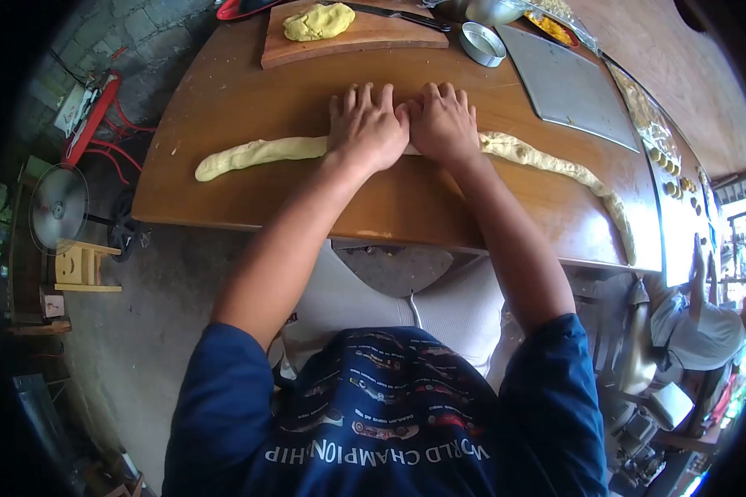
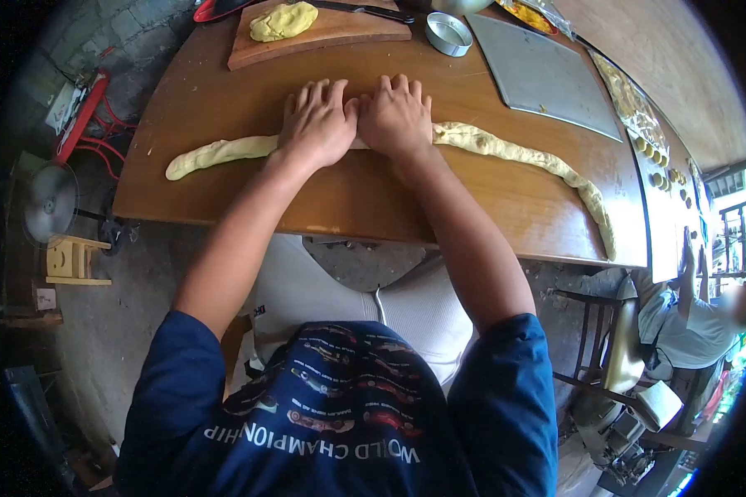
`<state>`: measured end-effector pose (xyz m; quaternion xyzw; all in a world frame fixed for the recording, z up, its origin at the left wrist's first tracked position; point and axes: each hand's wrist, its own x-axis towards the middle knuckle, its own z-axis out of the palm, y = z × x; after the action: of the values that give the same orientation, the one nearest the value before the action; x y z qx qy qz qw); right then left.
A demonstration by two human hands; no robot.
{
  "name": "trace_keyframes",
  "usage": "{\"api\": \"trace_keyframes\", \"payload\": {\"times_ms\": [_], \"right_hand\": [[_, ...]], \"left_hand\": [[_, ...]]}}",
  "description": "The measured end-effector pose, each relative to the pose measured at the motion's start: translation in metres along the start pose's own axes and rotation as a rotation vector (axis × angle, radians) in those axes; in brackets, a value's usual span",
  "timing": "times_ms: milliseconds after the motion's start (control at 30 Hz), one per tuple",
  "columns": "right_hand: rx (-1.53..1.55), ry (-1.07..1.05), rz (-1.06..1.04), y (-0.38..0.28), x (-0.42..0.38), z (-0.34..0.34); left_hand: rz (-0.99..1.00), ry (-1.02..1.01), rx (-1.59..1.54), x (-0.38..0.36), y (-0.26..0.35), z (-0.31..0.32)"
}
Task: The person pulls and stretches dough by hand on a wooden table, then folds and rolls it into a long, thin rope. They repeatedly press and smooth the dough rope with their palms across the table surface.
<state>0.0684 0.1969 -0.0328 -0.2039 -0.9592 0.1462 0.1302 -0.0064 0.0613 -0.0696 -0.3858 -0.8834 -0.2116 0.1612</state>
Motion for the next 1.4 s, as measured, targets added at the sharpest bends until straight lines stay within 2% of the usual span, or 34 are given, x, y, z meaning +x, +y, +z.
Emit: {"api": "trace_keyframes", "payload": {"times_ms": [33, 67, 100, 233, 333, 367, 400, 433, 500, 533, 600, 633, 700, 733, 767, 800, 833, 900, 933, 1000, 1067, 1100, 1167, 1200, 1267, 1300, 1333, 1400], "right_hand": [[0.001, 0.002, 0.002, 0.003, 0.016, 0.004], [-0.02, -0.007, 0.001, 0.007, 0.028, 0.008], [-0.043, -0.015, 0.003, 0.014, 0.041, 0.012], [-0.124, 0.027, -0.061, 0.024, 0.07, 0.024], [-0.068, 0.098, -0.208, 0.017, 0.031, 0.012], [-0.051, 0.057, -0.248, 0.015, 0.009, 0.003], [0.026, 0.096, -0.27, 0.022, -0.008, 0.004], [0.146, 0.117, -0.381, 0.035, -0.02, 0.001], [0.41, 0.02, -0.472, 0.052, -0.038, -0.033], [0.403, 0.022, -0.467, 0.062, -0.04, -0.054], [0.257, 0.002, -0.336, 0.089, -0.05, -0.09], [0.22, 0.03, -0.394, 0.107, -0.05, -0.096], [0.252, -0.207, -0.237, 0.122, -0.06, -0.105], [0.251, -0.202, -0.239, 0.126, -0.064, -0.1], [0.188, -0.096, -0.315, 0.132, -0.067, -0.086], [0.125, 0.009, -0.392, 0.126, -0.07, -0.082], [0.129, 0.004, -0.392, 0.123, -0.071, -0.083], [0.072, -0.175, -0.237, 0.11, -0.065, -0.092], [0.077, -0.179, -0.246, 0.1, -0.067, -0.097], [-0.405, -0.167, -0.234, 0.081, -0.072, -0.104], [-0.31, -0.115, -0.25, 0.039, -0.068, -0.103], [-0.227, -0.06, -0.265, 0.018, -0.066, -0.095], [0.019, -0.19, -0.153, -0.012, -0.046, -0.055], [0.02, -0.199, -0.164, -0.013, -0.035, -0.035], [-0.031, -0.003, -0.054, -0.011, -0.007, -0.009], [-0.03, 0.006, -0.057, -0.011, 0.004, -0.01], [-0.052, 0.035, -0.135, -0.009, 0.009, -0.01], [-0.071, 0.061, -0.208, -0.003, 0.019, -0.004]], "left_hand": [[-0.016, 0.101, 0.153, 0.011, -0.002, 0.001], [-0.057, -0.054, 0.123, 0.024, -0.008, 0.0], [-0.104, -0.093, 0.136, 0.037, -0.011, 0.005], [-0.063, -0.127, 0.101, 0.05, -0.014, 0.008], [0.047, -0.088, -0.028, 0.022, -0.009, -0.008], [0.097, -0.058, -0.075, 0.006, -0.008, -0.008], [0.132, -0.066, -0.103, -0.009, -0.005, -0.017], [0.169, -0.081, -0.132, -0.024, -0.002, -0.026], [0.252, -0.111, -0.193, -0.047, 0.001, -0.051], [0.321, -0.151, -0.248, -0.054, 0.001, -0.057], [0.327, -0.141, -0.258, -0.064, 0.0, -0.06], [0.331, -0.118, -0.258, -0.065, 0.002, -0.061], [0.362, -0.039, -0.244, -0.061, 0.008, -0.062], [0.321, -0.092, -0.303, -0.058, 0.012, -0.066], [0.277, -0.148, -0.363, -0.056, 0.016, -0.069], [0.276, -0.148, -0.361, -0.054, 0.018, -0.069], [0.25, -0.168, -0.348, -0.053, 0.021, -0.069], [0.216, -0.187, -0.327, -0.054, 0.024, -0.071], [0.222, -0.198, -0.321, -0.054, 0.024, -0.074], [0.223, -0.21, -0.306, -0.053, 0.03, -0.083], [-0.03, -0.185, -0.529, -0.055, 0.045, -0.09], [-0.037, -0.194, -0.526, -0.052, 0.046, -0.08], [0.023, -0.159, -0.205, -0.039, 0.036, -0.042], [0.16, 0.181, -0.004, -0.045, 0.021, -0.015], [0.074, 0.168, 0.007, -0.03, 0.012, -0.006], [0.002, 0.146, 0.008, -0.017, 0.011, -0.008], [-0.063, -0.084, 0.023, -0.006, 0.009, -0.015], [-0.052, -0.018, 0.069, 0.007, 0.002, -0.006]]}}
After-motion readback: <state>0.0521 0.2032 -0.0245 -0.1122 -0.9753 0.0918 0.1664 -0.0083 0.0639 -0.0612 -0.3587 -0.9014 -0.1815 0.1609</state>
